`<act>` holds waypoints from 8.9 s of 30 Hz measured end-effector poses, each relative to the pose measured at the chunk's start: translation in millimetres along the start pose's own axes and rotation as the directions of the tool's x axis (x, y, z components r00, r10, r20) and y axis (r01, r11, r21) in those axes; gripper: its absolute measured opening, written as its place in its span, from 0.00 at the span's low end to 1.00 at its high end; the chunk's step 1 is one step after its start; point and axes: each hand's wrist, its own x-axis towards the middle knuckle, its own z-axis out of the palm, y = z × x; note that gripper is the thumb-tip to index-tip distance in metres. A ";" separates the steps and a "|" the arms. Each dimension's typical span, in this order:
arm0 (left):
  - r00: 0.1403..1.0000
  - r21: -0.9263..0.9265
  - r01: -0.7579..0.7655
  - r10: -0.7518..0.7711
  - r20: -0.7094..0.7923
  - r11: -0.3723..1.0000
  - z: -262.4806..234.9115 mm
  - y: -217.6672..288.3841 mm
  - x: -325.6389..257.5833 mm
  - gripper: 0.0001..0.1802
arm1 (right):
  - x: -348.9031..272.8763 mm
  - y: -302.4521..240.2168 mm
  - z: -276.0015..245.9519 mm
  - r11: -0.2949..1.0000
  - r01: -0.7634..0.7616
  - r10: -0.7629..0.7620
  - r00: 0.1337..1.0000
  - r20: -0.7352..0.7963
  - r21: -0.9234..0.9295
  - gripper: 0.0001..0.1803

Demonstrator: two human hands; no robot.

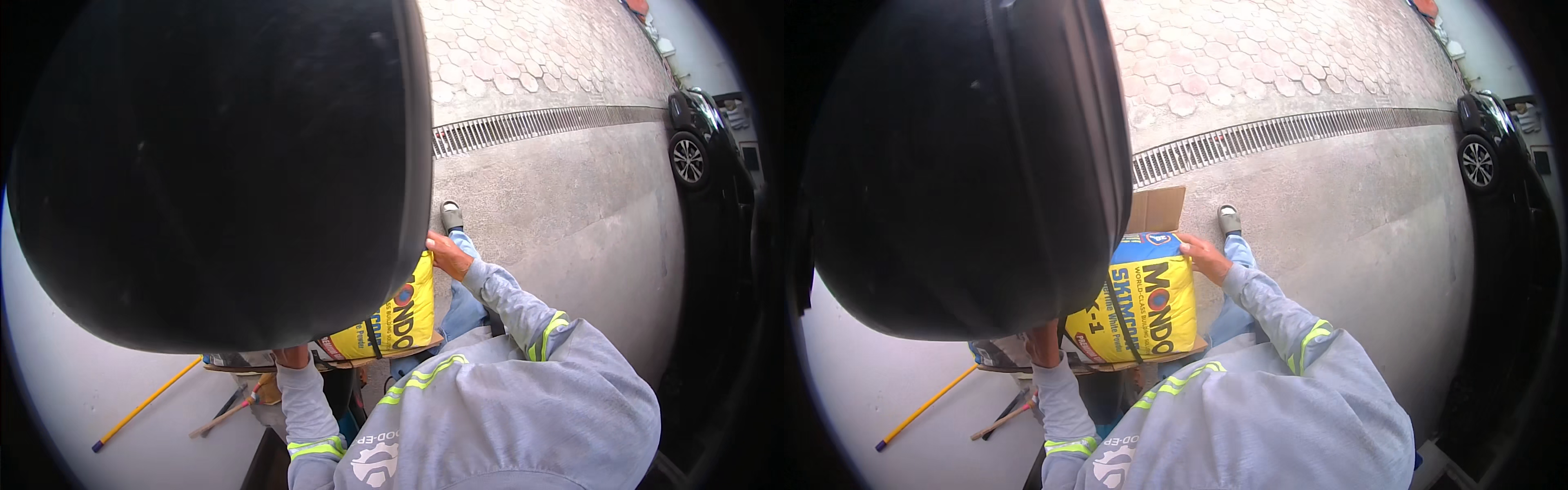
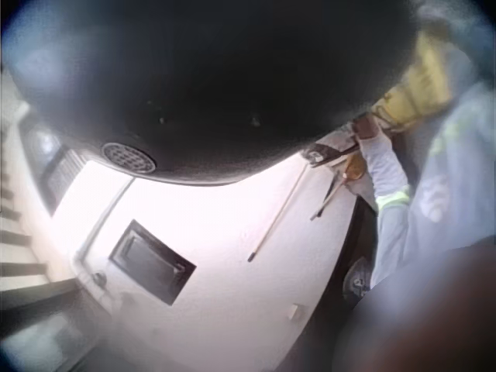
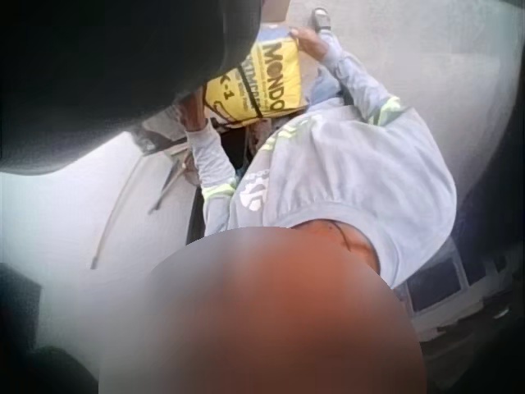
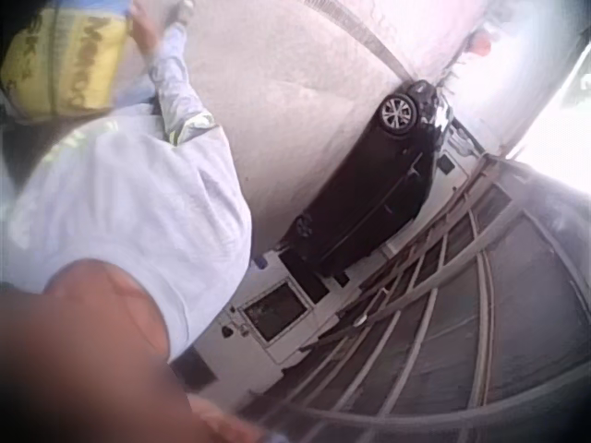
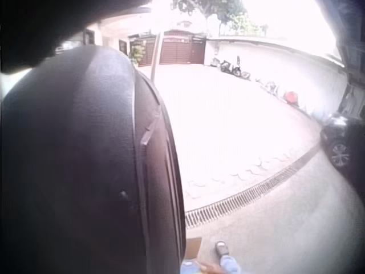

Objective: The person secures a yellow and blue bag and a cardboard box to the back of a motorcycle using black straps. They repeatedly wrap the straps around the cargo and the bike's frame, then tie knots to fasten the load.

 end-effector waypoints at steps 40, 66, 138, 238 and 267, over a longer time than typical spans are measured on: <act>0.841 0.424 0.533 -0.405 -0.358 0.732 158.5 117.5 -10.3 0.15 | 77.2 -38.6 -79.4 0.840 0.280 -0.437 0.857 0.274 0.466 0.23; 0.803 0.319 0.581 -0.463 -0.374 0.749 142.1 118.3 -18.4 0.17 | 243.9 130.3 -43.7 0.976 0.007 0.040 0.976 0.214 -0.217 0.12; 0.926 0.787 0.326 -0.344 -0.156 0.523 51.5 106.0 -20.7 0.46 | 200.8 180.9 -69.9 0.697 0.325 -0.201 0.944 0.261 -0.639 0.16; 0.202 -0.461 0.695 -0.764 -0.613 0.553 364.4 -62.6 -201.4 0.18 | 189.0 192.7 -51.0 0.771 0.367 -0.413 0.910 0.031 -0.520 0.11; 0.191 -0.463 0.769 -0.850 -0.491 0.440 358.8 -66.9 -240.3 0.16 | 163.7 185.0 -65.7 0.685 0.258 -0.096 0.959 0.266 -0.682 0.12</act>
